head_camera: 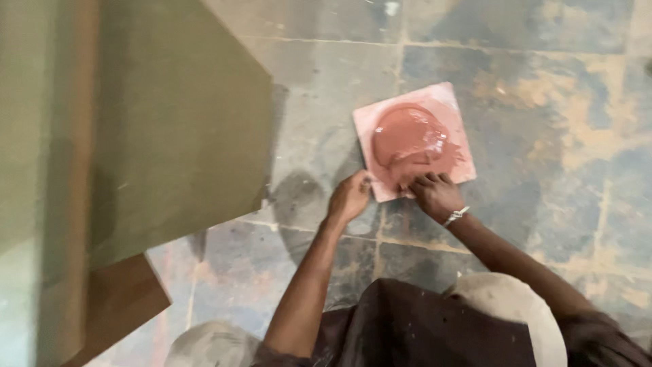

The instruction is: The person scoops reddish-brown putty from a pink tray using a small rectangular tool and applies it to the edges and corners of a wooden cabinet. The person repeatedly smooths the putty along the seams and edges of the furniture piece.

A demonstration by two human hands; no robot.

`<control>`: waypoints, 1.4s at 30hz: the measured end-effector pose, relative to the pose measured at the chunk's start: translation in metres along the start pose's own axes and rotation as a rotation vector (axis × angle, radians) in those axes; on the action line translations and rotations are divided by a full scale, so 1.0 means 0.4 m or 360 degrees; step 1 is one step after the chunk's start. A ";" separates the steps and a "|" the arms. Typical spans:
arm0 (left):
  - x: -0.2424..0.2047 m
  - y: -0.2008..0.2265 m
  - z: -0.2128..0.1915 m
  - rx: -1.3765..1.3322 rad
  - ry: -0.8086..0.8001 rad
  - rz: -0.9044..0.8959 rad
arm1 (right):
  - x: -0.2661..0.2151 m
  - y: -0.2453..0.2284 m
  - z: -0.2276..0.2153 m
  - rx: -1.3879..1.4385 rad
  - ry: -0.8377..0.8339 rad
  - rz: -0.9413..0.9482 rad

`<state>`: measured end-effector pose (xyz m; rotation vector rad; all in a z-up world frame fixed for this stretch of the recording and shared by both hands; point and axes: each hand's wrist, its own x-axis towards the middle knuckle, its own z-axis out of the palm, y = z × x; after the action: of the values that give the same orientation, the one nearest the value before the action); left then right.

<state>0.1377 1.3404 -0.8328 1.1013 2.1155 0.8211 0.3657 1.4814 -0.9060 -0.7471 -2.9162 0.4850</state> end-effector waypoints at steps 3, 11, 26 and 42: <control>-0.021 0.102 -0.086 0.0058 0.0182 0.0211 | 0.039 0.039 -0.027 0.0699 -0.0188 0.0298; -0.144 0.574 -0.540 0.0084 0.0561 0.0435 | 0.357 -0.184 -0.570 0.2964 0.0235 0.0452; -0.089 0.685 -1.040 0.0376 0.1120 0.1007 | 0.831 -0.763 -0.775 0.2216 0.1585 0.0416; 0.001 0.590 -1.012 0.0507 0.1100 0.1122 | 0.754 -0.856 -0.771 0.1477 0.0924 0.0053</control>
<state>-0.0516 1.3517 -0.4043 2.0253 2.4740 1.3674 -0.0026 1.4295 -0.4997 -0.6235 -1.8369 1.2358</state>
